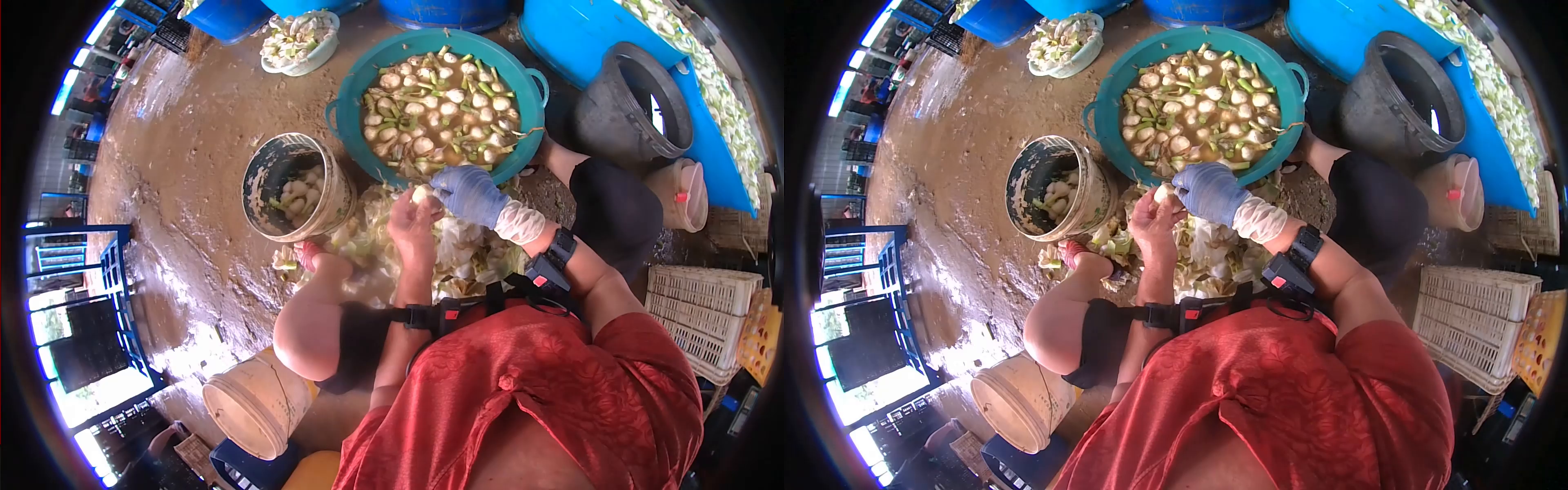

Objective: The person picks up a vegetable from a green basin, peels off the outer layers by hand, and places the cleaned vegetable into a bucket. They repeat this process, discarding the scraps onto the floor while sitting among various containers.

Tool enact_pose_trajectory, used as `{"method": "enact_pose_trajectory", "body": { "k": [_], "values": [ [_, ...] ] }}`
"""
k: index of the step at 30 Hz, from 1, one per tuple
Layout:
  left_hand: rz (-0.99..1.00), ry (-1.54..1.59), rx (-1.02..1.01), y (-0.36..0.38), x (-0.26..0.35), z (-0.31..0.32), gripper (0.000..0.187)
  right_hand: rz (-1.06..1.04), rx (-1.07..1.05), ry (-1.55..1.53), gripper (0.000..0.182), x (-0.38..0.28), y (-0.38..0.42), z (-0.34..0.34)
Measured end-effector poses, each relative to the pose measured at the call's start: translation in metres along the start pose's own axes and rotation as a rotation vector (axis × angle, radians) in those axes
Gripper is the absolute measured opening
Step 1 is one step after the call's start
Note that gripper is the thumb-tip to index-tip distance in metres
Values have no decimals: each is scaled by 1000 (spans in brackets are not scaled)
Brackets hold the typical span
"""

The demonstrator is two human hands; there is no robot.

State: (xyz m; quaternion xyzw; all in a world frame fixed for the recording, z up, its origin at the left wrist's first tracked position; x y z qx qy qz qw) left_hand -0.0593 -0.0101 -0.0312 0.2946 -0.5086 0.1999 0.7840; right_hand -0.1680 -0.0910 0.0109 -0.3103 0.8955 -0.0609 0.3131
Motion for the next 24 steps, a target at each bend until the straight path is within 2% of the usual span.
{"method": "enact_pose_trajectory", "body": {
  "k": [7,10,12,13,15,19,20,21,23,24],
  "values": [
    [27,-34,-4,5,0,-2,35,-81,-2,167,14,-14,0,-9],
    [-22,-35,-22,8,3,-3,30,16,-38,118,16,-9,-3,-8],
    [-91,27,-21,7,4,-3,31,154,46,-163,19,9,-2,0],
    [-162,89,-21,7,3,-3,31,154,47,-164,19,18,-1,6],
    [-170,111,-25,8,7,-3,32,187,148,-214,20,30,1,9],
    [-156,84,-35,8,9,-1,32,239,81,-446,20,14,10,-6],
    [-159,84,-37,8,8,0,32,144,121,-345,23,8,11,-8],
    [-147,59,-35,8,8,1,32,147,123,-344,23,10,11,-7],
    [-133,34,-31,9,8,1,31,278,62,-496,20,16,12,0],
    [-176,86,-62,8,7,0,31,277,61,-497,20,19,12,2]
  ]
}}
Point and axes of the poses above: each hand's wrist, its own y-axis away from the middle knuckle, its own z-axis out of the palm, x = y × z, the point moved 2 cm from there along -y, towards the middle knuckle, and after that the axes turned 13 degrees about x, right-handed, at the moved point
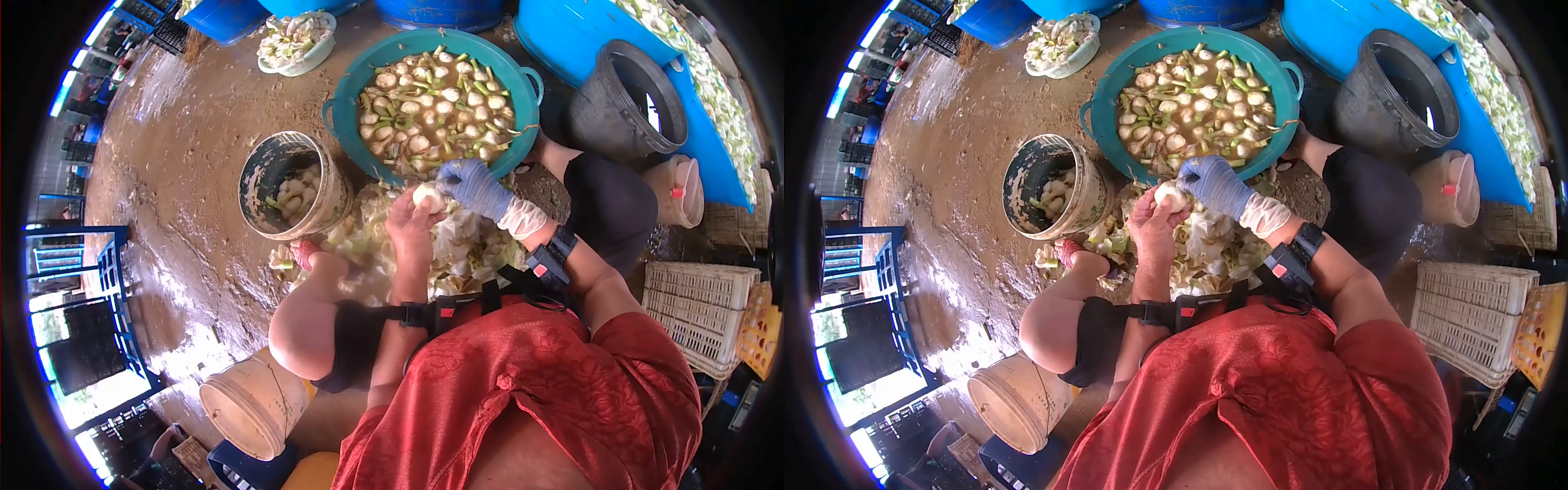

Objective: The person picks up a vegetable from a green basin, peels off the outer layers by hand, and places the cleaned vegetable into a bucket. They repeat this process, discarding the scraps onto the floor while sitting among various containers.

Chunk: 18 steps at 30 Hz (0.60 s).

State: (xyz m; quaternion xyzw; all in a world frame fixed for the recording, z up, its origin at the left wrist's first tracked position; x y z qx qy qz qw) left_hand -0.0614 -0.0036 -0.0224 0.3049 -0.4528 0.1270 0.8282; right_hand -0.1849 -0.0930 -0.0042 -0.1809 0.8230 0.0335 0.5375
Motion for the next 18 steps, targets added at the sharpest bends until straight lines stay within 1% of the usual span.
{"method": "enact_pose_trajectory", "body": {
  "k": [1,2,3,4,5,6,7,9,10,11,12,13,14,15,17,18],
  "values": [
    [-42,50,-34,0,0,-1,31,-27,46,96,19,4,-2,-2],
    [-41,50,-33,0,2,-2,31,-52,93,193,17,10,-5,-5],
    [-77,163,-119,1,4,-1,31,-52,93,193,17,27,-8,-5],
    [-114,276,-206,2,7,0,32,8,135,327,16,46,-14,-5],
    [-115,276,-207,2,8,-2,32,68,176,462,15,52,-19,-10],
    [-153,345,-261,1,10,-3,32,102,106,600,16,58,-23,-19],
    [-190,415,-312,-1,11,-2,33,99,105,599,16,61,-23,-18],
    [-200,391,-290,2,11,0,36,244,185,-621,20,45,-13,-16],
    [-184,357,-302,1,10,2,38,-12,92,-306,24,27,-12,-22],
    [-166,323,-317,0,8,5,40,-9,97,-303,24,10,-11,-27],
    [-170,321,-321,1,9,8,40,-33,-82,-199,25,-4,-9,-25],
    [-176,300,-276,2,9,9,40,-57,-261,-95,25,-10,-7,-22],
    [-180,279,-229,2,10,10,41,-131,-272,6,25,-12,-8,-20],
    [-179,279,-228,-1,7,8,41,-132,-273,5,25,-11,-8,-18],
    [-139,87,-201,-5,3,2,43,-246,-246,160,25,-12,-5,-12],
    [-46,-128,-140,-3,2,2,44,-226,-233,186,23,-16,-2,-13]
  ]
}}
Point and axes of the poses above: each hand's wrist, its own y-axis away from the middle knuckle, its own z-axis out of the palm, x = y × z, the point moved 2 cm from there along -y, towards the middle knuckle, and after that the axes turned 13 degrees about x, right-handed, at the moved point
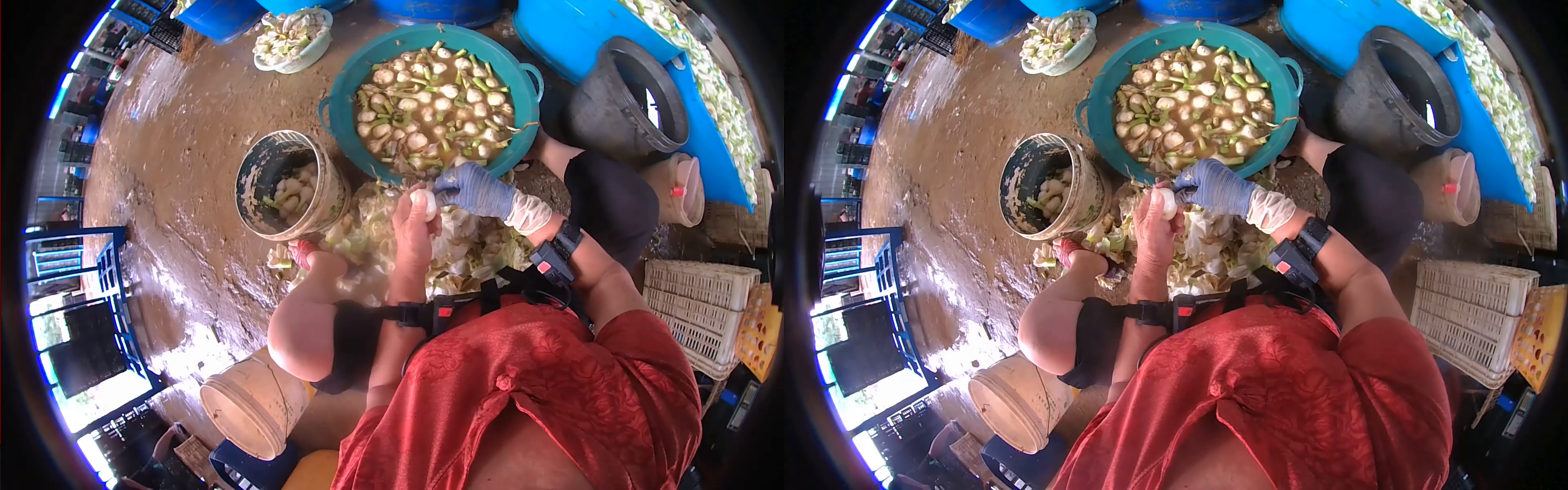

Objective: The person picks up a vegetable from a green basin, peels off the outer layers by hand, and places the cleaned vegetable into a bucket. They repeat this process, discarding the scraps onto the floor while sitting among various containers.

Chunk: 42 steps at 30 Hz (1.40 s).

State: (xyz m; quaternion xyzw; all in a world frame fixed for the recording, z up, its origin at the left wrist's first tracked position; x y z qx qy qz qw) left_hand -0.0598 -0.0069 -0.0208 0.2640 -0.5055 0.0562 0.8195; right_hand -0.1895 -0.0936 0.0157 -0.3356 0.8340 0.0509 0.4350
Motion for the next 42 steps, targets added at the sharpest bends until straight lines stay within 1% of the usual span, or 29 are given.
{"method": "enact_pose_trajectory", "body": {
  "k": [1,3,7,9,10,12,13,15,16,17,19,20,21,22,23,24,25,26,27,29,30,31,33,34,35,38,40,41,42],
  "values": [
    [-3,0,0,2,0,-1,44,3,-1,-1,23,1,0,1],
    [2,-56,-15,4,5,0,43,95,-85,-25,20,7,2,5],
    [-13,-57,-28,9,12,1,42,120,-85,-102,17,13,6,8],
    [25,-47,-124,9,14,2,40,104,-16,-223,15,8,10,6],
    [23,-47,-124,8,13,2,40,105,-15,-224,15,10,10,6],
    [-65,193,-163,5,11,4,38,-474,183,111,12,9,10,2],
    [-66,192,-164,6,11,4,38,-472,184,112,12,22,13,7],
    [-46,425,-156,6,15,5,36,34,37,-101,9,52,17,19],
    [-78,521,-167,2,9,-1,41,222,-72,-153,14,59,20,17],
    [-78,521,-163,1,10,0,41,223,-75,-155,14,59,23,19],
    [4,613,-168,-1,14,4,45,496,40,-419,13,60,34,24],
    [-23,618,-163,0,16,4,38,495,39,-419,13,54,36,29],
    [-23,619,-163,-1,14,5,38,451,195,-540,14,44,36,32],
    [47,577,-96,-3,11,5,38,405,353,-658,15,37,34,33],
    [114,533,-30,-3,8,5,39,410,354,-657,15,34,31,31],
    [145,444,0,-3,5,4,41,442,277,-730,19,31,28,29],
    [143,443,-3,-3,3,5,41,471,200,-804,23,28,24,31],
    [198,367,6,-2,1,7,43,626,294,-852,35,24,20,38],
    [255,290,16,-1,-1,10,44,623,295,-854,35,21,15,35],
    [307,251,28,1,-4,12,46,583,194,-525,46,14,5,27],
    [302,224,42,1,-7,11,47,717,227,-600,51,6,3,32],
    [296,198,54,2,-9,10,47,719,226,-600,51,8,3,34],
    [271,239,67,1,-10,7,47,705,133,-483,53,15,2,41],
    [252,239,95,-1,-12,5,48,644,128,-504,51,18,4,42],
    [232,240,123,-1,-11,5,48,643,127,-504,51,15,4,40],
    [179,317,134,1,-10,6,47,725,155,-592,48,14,8,35],
    [193,316,116,1,-9,6,46,329,201,-356,36,17,11,32],
    [207,314,99,2,-9,6,45,329,201,-355,36,22,13,33],
    [207,314,98,1,-8,6,45,201,208,-377,29,24,13,33]
  ]
}}
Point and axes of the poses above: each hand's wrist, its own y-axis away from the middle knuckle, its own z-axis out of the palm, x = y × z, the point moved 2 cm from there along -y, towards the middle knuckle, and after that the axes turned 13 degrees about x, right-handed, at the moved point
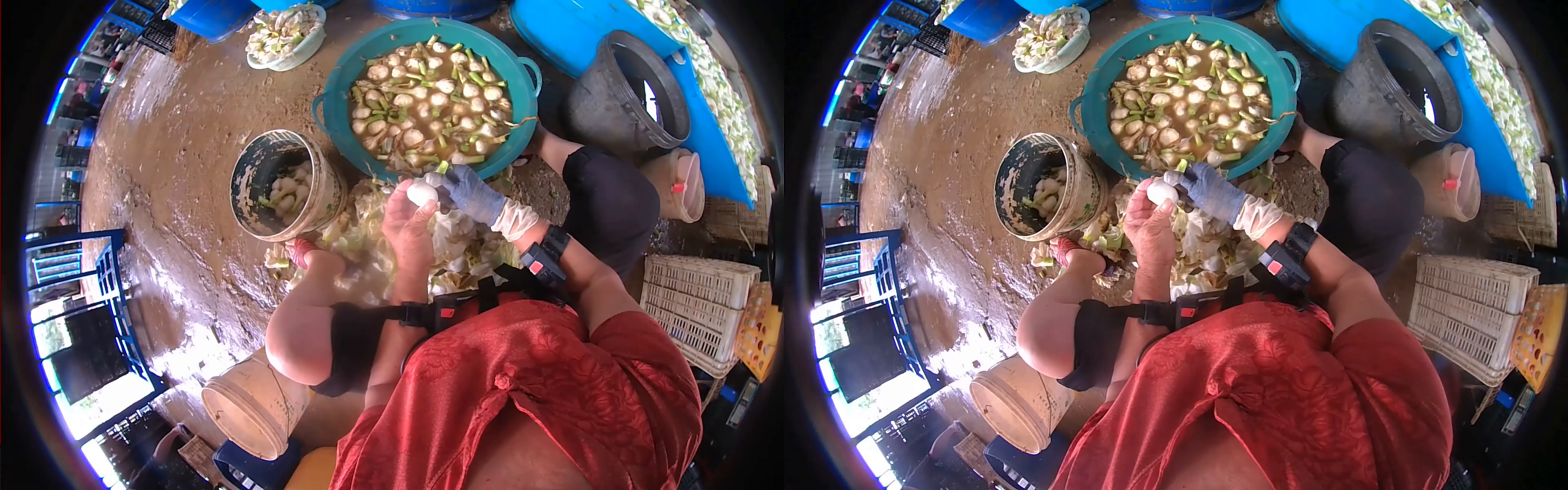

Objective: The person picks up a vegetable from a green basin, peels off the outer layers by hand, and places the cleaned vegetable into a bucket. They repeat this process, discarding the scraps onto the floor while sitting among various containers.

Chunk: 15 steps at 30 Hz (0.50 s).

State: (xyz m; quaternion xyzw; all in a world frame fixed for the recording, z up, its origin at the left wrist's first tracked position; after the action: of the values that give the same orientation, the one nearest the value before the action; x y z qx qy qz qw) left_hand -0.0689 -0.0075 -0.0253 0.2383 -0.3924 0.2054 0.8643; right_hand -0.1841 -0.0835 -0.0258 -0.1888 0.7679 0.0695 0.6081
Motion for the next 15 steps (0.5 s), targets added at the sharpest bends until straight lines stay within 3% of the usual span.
{"method": "enact_pose_trajectory", "body": {
  "k": [2,4,5,7,8,9,10,11,13,14,15],
  "values": [
    [-88,147,5,-3,0,-1,43,-124,-20,-33,23,0,1,-4],
    [-77,140,-17,-3,-1,-2,43,-393,-49,319,17,-6,4,-8],
    [-65,132,-40,-4,0,-2,42,-395,-49,319,17,-11,4,-9],
    [-171,50,29,-5,2,-6,35,91,-70,-12,21,-10,3,-10],
    [-279,-30,99,-6,3,-10,33,92,-70,-13,21,-8,2,-12],
    [-280,-32,99,-10,0,-17,33,-52,-142,222,24,-5,-2,-15],
    [-473,0,61,-16,-10,-27,35,-197,-214,458,27,-3,-2,-16],
    [-666,32,23,-16,-12,-26,39,-196,-214,459,27,-1,-1,-14],
    [-605,5,24,-11,-15,-20,44,-180,-75,237,30,3,0,-11],
    [-479,-56,94,-9,-10,-13,43,-181,-76,238,30,2,0,-7],
    [-353,-117,165,-6,-6,-9,42,-11,-45,118,28,3,2,-3]
  ]
}}
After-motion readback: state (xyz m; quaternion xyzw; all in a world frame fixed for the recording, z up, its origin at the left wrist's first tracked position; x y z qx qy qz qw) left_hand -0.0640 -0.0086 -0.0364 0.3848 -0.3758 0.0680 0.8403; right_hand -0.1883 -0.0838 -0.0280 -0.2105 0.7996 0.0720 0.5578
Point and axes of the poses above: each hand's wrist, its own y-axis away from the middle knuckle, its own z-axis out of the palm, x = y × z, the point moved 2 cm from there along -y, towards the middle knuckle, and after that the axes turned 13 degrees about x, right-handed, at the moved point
